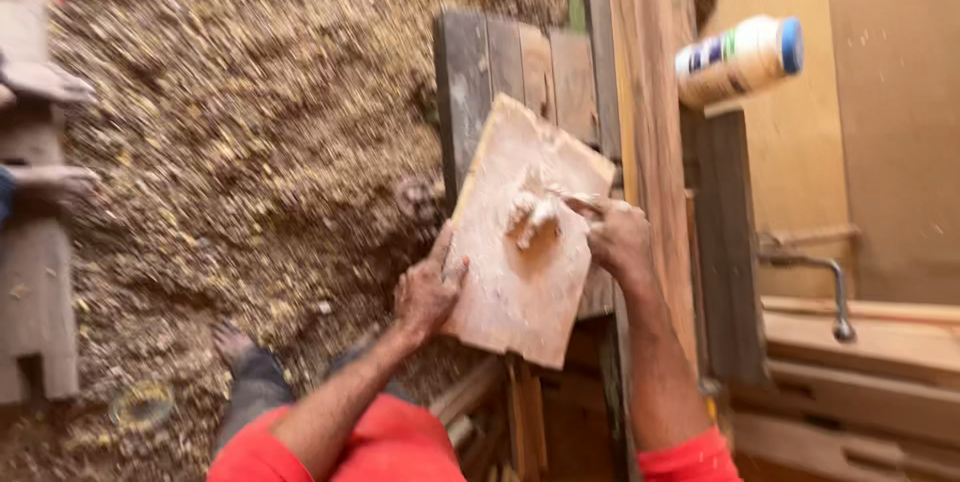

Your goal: The person sands a wooden board and a long wooden beam by hand with a piece of sandpaper. They first sand the surface of a small flat board and then move to sand the edges and sides of a long wooden beam resting on a workbench.

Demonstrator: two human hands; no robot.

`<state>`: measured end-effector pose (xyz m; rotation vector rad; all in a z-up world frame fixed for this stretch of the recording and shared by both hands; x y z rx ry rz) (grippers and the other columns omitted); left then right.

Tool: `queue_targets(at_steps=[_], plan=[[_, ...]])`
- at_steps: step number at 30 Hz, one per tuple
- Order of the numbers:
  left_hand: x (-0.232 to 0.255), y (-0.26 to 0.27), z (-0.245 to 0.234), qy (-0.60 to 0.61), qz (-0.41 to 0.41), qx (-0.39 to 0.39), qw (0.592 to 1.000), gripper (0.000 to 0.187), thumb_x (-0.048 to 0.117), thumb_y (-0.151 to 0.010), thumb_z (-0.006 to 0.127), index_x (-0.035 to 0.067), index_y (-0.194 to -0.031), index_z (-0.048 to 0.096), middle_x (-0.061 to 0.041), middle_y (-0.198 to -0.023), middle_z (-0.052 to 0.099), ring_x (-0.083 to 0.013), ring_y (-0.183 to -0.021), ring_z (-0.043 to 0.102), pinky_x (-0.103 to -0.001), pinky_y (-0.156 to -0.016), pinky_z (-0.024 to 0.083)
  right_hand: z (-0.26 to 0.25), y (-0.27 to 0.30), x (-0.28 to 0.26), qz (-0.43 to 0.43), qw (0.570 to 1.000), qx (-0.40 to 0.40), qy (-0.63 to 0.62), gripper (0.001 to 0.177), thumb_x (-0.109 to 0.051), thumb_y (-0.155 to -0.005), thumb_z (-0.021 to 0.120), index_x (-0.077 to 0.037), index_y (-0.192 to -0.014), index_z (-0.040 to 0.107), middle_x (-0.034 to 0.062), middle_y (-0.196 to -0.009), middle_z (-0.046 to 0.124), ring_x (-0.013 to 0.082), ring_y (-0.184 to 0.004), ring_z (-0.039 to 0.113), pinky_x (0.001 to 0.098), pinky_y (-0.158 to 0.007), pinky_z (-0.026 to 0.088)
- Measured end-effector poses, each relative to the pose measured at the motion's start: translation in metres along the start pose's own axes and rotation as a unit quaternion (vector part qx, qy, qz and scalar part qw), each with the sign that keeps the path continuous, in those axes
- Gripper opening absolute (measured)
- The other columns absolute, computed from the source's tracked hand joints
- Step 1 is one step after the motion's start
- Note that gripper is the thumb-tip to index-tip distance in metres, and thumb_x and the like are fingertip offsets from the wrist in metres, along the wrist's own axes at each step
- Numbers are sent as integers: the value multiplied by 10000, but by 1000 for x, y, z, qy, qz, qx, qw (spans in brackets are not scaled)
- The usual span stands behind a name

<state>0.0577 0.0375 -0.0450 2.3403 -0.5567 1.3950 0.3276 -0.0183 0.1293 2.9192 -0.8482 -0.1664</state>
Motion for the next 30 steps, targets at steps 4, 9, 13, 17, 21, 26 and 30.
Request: queue_targets(at_steps=[4,9,13,17,21,26,30], plan=[[7,1,0,5,15,23,1000,728,504,-971,606,315,-1624,347,-78,-669,726,-68,-462,517,-297,-388,501,62,-61,-16,-115,987,-107,29,384,-247,-734,811,-221,-1117,785,116,-945,797,242,-784,724,409,-710,577],[-13,5,17,27,-116,-69,991,685,538,-980,552,365,-1602,321,-52,-677,738,-88,-343,343,-259,-289,433,104,-57,5,-1,978,-209,4,214,-242,-987,647,-213,-1185,725,145,-923,762,293,-739,707,451,-660,613],[-7,3,14,28,-69,-16,997,679,529,-971,585,332,-1585,374,-32,-826,733,-46,-320,371,-227,-280,416,86,-34,-33,-188,952,-170,169,316,-142,-819,719,-220,-1118,787,130,-846,754,267,-723,667,422,-669,584],[-14,8,11,3,-142,-55,988,640,510,-981,614,365,-1579,436,-103,-791,713,-52,-335,377,-244,-324,377,77,-10,-42,-122,964,-235,34,311,-107,-934,607,-214,-1190,747,79,-847,751,244,-682,677,422,-617,603],[-1,10,0,63,-109,-20,992,611,510,-958,564,344,-1526,409,65,-844,735,-94,-300,324,-268,-242,395,81,16,-37,-138,946,-284,71,353,-52,-916,602,-190,-1209,742,90,-997,773,252,-858,734,414,-753,643],[-1,-3,2,17,-147,-54,988,636,567,-971,550,390,-1565,408,-56,-534,615,-68,-323,361,-227,-302,405,32,-18,-33,-183,934,-237,-198,743,192,-608,417,-139,-1157,793,73,-1156,789,191,-1068,717,351,-968,555],[-1,11,3,49,-108,-61,991,633,548,-996,478,323,-1576,360,24,-563,616,-51,-312,367,-254,-252,409,24,-50,-17,-144,965,-164,-143,189,-120,-991,676,-126,-1151,776,95,-1091,806,176,-979,740,363,-873,575]])
Point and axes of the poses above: each hand's wrist, its own y-axis away from the middle knuckle, its own z-axis out of the palm, x = y × z, the point moved 8 cm from there along -y, towards the middle knuckle
